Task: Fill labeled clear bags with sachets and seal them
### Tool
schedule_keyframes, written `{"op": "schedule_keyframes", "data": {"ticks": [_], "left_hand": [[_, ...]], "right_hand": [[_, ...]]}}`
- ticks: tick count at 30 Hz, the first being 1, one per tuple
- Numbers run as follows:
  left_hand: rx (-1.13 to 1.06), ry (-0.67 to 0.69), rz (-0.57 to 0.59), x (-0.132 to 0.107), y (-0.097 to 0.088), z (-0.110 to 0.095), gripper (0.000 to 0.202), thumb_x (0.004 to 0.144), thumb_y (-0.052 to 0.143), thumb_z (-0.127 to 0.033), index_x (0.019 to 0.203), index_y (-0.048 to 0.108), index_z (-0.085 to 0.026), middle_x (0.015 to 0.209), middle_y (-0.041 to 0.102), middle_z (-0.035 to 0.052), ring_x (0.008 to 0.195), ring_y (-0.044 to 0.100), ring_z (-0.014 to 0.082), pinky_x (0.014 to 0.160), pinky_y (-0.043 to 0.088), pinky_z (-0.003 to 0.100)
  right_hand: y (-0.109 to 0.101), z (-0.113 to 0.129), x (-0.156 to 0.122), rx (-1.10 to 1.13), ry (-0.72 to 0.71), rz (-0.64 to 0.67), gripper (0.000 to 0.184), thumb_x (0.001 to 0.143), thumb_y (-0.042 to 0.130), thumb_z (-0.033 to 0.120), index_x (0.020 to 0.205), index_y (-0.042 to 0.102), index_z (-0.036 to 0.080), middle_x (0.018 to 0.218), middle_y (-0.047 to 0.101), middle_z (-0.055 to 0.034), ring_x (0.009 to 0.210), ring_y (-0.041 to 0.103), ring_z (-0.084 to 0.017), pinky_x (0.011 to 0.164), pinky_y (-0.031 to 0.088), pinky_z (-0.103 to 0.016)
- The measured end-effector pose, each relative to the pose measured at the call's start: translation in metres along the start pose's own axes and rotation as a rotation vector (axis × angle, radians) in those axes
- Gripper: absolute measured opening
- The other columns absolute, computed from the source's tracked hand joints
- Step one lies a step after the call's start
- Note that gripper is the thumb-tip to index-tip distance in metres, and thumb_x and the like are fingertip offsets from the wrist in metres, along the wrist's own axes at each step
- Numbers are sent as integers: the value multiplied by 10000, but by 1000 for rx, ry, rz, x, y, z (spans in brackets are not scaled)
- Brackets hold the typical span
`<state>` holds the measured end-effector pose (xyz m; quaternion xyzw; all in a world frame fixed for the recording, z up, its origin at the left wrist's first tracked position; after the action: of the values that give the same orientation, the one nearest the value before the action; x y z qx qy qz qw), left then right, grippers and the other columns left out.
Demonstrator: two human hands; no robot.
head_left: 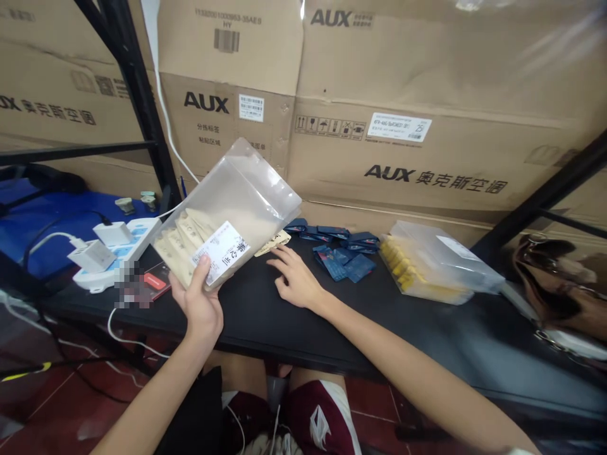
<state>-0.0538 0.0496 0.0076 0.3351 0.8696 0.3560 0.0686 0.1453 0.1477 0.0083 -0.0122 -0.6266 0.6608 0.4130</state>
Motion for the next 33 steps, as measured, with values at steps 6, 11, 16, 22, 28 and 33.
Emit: {"op": "schedule_keyframes", "data": {"ticks": [6, 11, 16, 22, 28, 33], "left_hand": [[20, -39, 36, 0, 1, 5, 630, 786, 908, -321, 1371, 679, -273, 1463, 696, 114, 1355, 669, 364, 960, 667, 480], [26, -74, 23, 3, -3, 11, 615, 784, 924, -331, 1339, 675, -242, 1412, 723, 139, 1314, 703, 361, 962, 671, 497], [27, -87, 26, 2, -3, 13, 629, 764, 949, -306, 1322, 667, -239, 1394, 736, 130, 1276, 726, 339, 963, 670, 463], [24, -109, 47, 1, -2, 15, 622, 765, 953, -298, 1323, 680, -255, 1400, 743, 112, 1287, 723, 320, 929, 669, 389], [22, -131, 80, -2, 4, 13, 626, 755, 958, -284, 1316, 683, -251, 1413, 737, 113, 1309, 713, 334, 992, 656, 419], [8, -135, 97, -4, 7, 11, 660, 727, 974, -281, 1320, 686, -248, 1412, 739, 111, 1343, 693, 336, 1020, 639, 409]], "right_hand": [[2, -33, 36, -138, 134, 107, 395, 920, 544, 104, 1259, 736, 167, 1435, 734, -155, 1438, 597, -311, 1304, 327, -598], [-13, -27, 18, -194, 210, 59, 283, 945, 544, 173, 1099, 775, 122, 1133, 793, -196, 1127, 709, -341, 1238, 389, -572], [-15, -9, 13, -207, 109, 146, 491, 878, 606, 174, 1354, 724, 169, 1461, 682, -168, 1270, 620, -340, 1038, 536, -460], [-26, -23, 15, -229, 255, 230, 458, 875, 697, 302, 1301, 747, 143, 1327, 727, -210, 1293, 534, -421, 1038, 517, -553], [-48, -57, 3, -206, 312, 296, 652, 829, 695, 189, 1479, 660, 139, 1402, 704, -215, 1290, 616, -408, 1080, 493, -533], [-67, -70, 1, -16, 291, 173, 575, 712, 673, 63, 1265, 787, 171, 1254, 799, -131, 1184, 712, -355, 1072, 525, -448]]}}
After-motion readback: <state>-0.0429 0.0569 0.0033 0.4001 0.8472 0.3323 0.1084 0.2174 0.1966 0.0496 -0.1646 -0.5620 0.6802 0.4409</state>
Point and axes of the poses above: each hand's wrist, its own x-axis towards the middle knuckle, its own y-axis out of the palm, z = x × y, the point moved 7 cm from there along x, towards the middle knuckle
